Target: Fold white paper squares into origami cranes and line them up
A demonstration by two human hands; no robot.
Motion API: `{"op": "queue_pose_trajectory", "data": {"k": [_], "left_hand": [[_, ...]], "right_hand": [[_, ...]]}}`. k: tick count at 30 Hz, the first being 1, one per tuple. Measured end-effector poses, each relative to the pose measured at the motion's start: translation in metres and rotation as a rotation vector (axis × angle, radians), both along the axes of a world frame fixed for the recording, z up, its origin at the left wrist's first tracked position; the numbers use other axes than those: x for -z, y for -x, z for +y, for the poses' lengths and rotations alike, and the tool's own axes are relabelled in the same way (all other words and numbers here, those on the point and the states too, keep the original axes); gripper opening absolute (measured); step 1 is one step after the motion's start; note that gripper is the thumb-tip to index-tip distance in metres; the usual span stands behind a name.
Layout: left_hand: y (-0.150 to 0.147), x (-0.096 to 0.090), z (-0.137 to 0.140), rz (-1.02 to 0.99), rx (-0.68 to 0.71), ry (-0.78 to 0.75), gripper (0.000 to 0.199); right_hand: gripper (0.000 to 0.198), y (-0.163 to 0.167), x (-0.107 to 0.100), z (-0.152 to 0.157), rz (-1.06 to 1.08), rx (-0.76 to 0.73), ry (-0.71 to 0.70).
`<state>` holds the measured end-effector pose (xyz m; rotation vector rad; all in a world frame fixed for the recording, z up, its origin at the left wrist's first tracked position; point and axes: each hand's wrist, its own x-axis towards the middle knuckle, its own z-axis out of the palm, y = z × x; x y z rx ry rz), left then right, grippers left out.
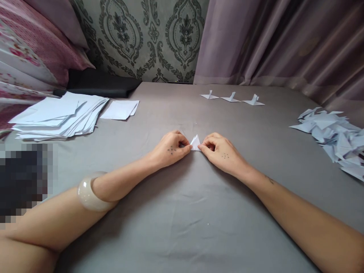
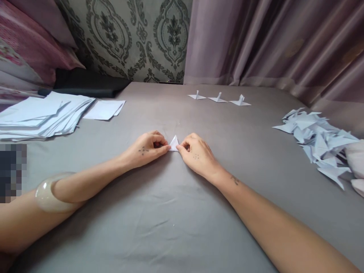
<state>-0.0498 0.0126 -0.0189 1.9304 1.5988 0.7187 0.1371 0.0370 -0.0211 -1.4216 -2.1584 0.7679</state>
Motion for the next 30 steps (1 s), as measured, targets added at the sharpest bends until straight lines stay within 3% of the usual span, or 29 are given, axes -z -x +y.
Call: {"op": "queue_pose_trajectory", "data": {"k": [9,12,17,24,27,30], "left_hand": [[-0.001,0.003,0.000,0.042,0.016,-0.024,0.016],[0.000,0.007,0.000,0.079,0.040,-0.104,0.009],[0.002,0.010,-0.001,0.226,0.311,-0.311,0.025],[0.000,-0.004,-0.015,0.617,0.449,-0.358,0.029],[-0.001,-0.006,-0.019,0.641,0.445,-0.343,0.028],[0.001,-0.004,-0.019,0.528,0.385,-0.320,0.025]], "right_hand": [[0.020,0.001,0.003,0.000,-0.016,0.010,-0.042],[0.017,0.001,0.004,0.000,-0.033,0.010,-0.071],[0.010,-0.002,0.005,-0.004,-0.079,-0.061,-0.148],[0.032,-0.010,-0.010,-0.020,-0.489,-0.340,-0.393],[0.035,-0.012,-0.019,-0.028,-0.646,-0.388,-0.439],[0.032,-0.013,-0.019,-0.028,-0.629,-0.396,-0.421]]}}
